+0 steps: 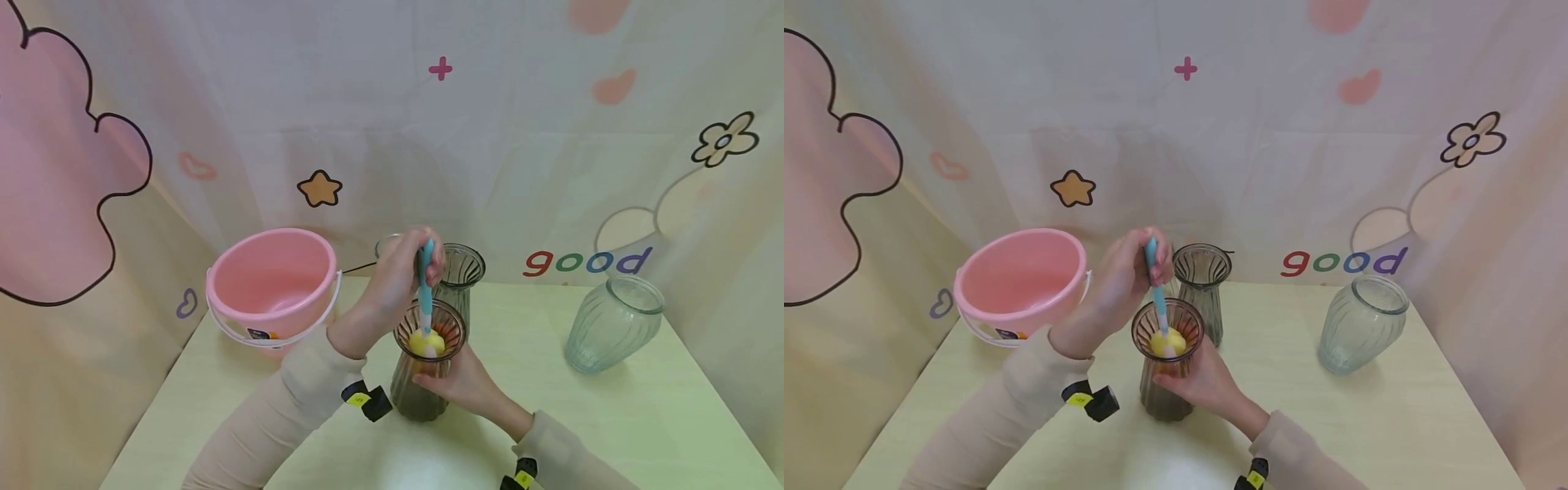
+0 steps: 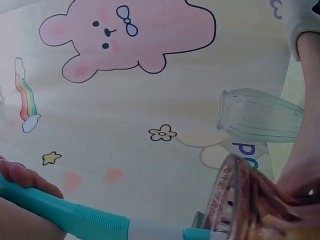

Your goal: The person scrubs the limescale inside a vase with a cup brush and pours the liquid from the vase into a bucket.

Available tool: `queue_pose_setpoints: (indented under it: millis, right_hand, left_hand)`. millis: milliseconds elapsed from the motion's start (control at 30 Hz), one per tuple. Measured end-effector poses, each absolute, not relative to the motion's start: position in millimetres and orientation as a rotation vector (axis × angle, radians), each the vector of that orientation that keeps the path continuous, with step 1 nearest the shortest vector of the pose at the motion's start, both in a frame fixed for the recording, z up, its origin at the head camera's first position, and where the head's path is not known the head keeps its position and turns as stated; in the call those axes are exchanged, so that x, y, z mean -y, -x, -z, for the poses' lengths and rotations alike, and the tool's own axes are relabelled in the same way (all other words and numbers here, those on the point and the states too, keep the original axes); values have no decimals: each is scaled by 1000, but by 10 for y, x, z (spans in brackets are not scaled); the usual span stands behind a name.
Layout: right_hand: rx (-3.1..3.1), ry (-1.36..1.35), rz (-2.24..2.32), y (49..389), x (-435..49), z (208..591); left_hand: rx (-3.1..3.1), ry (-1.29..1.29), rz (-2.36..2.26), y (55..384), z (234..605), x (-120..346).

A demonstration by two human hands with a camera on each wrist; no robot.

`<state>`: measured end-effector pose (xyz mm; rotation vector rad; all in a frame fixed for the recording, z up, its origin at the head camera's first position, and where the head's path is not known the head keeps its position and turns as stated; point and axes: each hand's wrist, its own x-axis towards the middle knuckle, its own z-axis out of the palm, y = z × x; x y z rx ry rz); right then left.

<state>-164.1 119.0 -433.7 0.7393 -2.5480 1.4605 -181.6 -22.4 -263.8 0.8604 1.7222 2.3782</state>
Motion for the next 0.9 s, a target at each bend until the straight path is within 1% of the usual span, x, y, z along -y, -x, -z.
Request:
queue_pose_setpoints:
  millis: [233, 333, 500, 700, 900]
  right_hand:
    - [2474, -768, -1495, 1700, -1213, 4427]
    - [2447, -784, -1496, 1691, -1209, 4444]
    - [2492, -807, -1569, 1671, -1213, 4457]
    - [2635, -933, -1674, 1705, -1328, 4416]
    - [2677, -969, -1620, 1709, -1388, 4399]
  left_hand:
    - [-1792, -566, -2300, 1869, 3038, 165]
    - [-1838, -484, -2250, 1890, 3174, 150]
    - [-1885, -493, -2199, 1907, 3251, 161]
    - [-1853, -508, -2195, 1914, 3260, 170]
    - [-1794, -516, -2249, 1876, 3244, 176]
